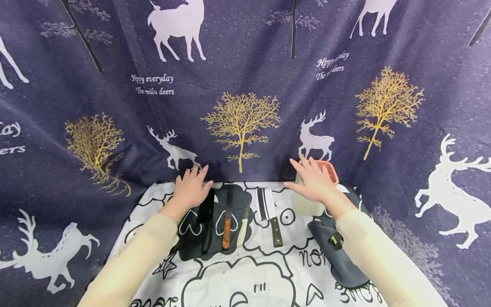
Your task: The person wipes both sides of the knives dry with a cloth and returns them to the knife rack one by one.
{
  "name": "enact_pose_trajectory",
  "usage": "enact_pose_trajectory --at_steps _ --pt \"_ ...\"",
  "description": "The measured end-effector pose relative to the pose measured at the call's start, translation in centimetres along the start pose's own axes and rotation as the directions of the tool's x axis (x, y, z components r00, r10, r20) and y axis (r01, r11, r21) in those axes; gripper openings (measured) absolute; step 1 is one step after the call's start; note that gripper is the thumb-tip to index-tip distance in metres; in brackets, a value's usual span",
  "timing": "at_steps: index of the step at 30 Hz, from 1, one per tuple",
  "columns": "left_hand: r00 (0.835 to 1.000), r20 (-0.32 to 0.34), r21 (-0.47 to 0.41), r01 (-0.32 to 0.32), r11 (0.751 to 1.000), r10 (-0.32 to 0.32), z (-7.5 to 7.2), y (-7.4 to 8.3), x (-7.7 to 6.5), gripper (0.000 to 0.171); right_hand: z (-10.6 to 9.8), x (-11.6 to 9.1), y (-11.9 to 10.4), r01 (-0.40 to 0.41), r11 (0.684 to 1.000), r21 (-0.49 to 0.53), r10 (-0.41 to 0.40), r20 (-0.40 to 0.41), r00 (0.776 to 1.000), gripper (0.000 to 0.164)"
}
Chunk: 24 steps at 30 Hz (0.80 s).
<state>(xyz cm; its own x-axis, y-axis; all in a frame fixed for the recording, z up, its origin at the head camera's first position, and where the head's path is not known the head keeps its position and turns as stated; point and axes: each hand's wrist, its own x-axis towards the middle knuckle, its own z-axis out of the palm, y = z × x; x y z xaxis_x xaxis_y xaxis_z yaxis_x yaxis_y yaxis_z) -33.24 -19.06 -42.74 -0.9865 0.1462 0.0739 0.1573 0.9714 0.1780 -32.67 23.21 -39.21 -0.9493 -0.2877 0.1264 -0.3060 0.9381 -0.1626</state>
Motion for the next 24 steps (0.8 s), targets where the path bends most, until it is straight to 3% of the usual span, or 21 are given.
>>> enact_pose_trajectory --at_steps 3,7,10,12,16,21,24 --pt "0.994 -0.096 -0.004 -0.054 0.999 0.053 0.2 -0.3 -0.4 0.063 -0.2 -1.1 0.3 0.066 0.998 -0.019 -0.067 -0.056 0.996 0.091" --pt "0.97 -0.224 -0.016 -0.102 0.995 0.096 1.1 -1.0 -0.9 0.049 -0.2 -3.1 0.8 0.162 0.987 -0.022 -0.163 -0.173 0.971 0.082" --pt "0.967 -0.243 -0.049 -0.093 0.994 0.078 2.4 -1.7 -1.4 0.034 0.0 -4.8 1.3 0.207 0.978 -0.004 -0.201 -0.255 0.946 0.075" --pt "0.978 -0.204 -0.079 -0.062 0.995 0.045 3.5 -2.1 -1.9 0.029 0.4 -6.0 1.7 0.217 0.976 0.005 -0.206 -0.292 0.934 0.069" --pt "0.997 -0.062 -0.116 0.039 0.993 -0.046 5.8 -2.5 -2.9 0.033 1.6 -8.2 2.9 0.201 0.979 0.038 -0.177 -0.333 0.926 0.063" --pt "0.987 0.087 -0.117 0.147 0.982 -0.137 9.2 -2.4 -3.9 0.04 4.0 -10.9 4.5 0.089 0.989 0.12 -0.046 -0.319 0.946 0.055" --pt "0.974 0.142 -0.111 0.193 0.975 -0.176 11.3 -2.7 -4.2 0.052 5.9 -12.3 5.4 -0.007 0.982 0.188 0.058 -0.264 0.963 0.053"
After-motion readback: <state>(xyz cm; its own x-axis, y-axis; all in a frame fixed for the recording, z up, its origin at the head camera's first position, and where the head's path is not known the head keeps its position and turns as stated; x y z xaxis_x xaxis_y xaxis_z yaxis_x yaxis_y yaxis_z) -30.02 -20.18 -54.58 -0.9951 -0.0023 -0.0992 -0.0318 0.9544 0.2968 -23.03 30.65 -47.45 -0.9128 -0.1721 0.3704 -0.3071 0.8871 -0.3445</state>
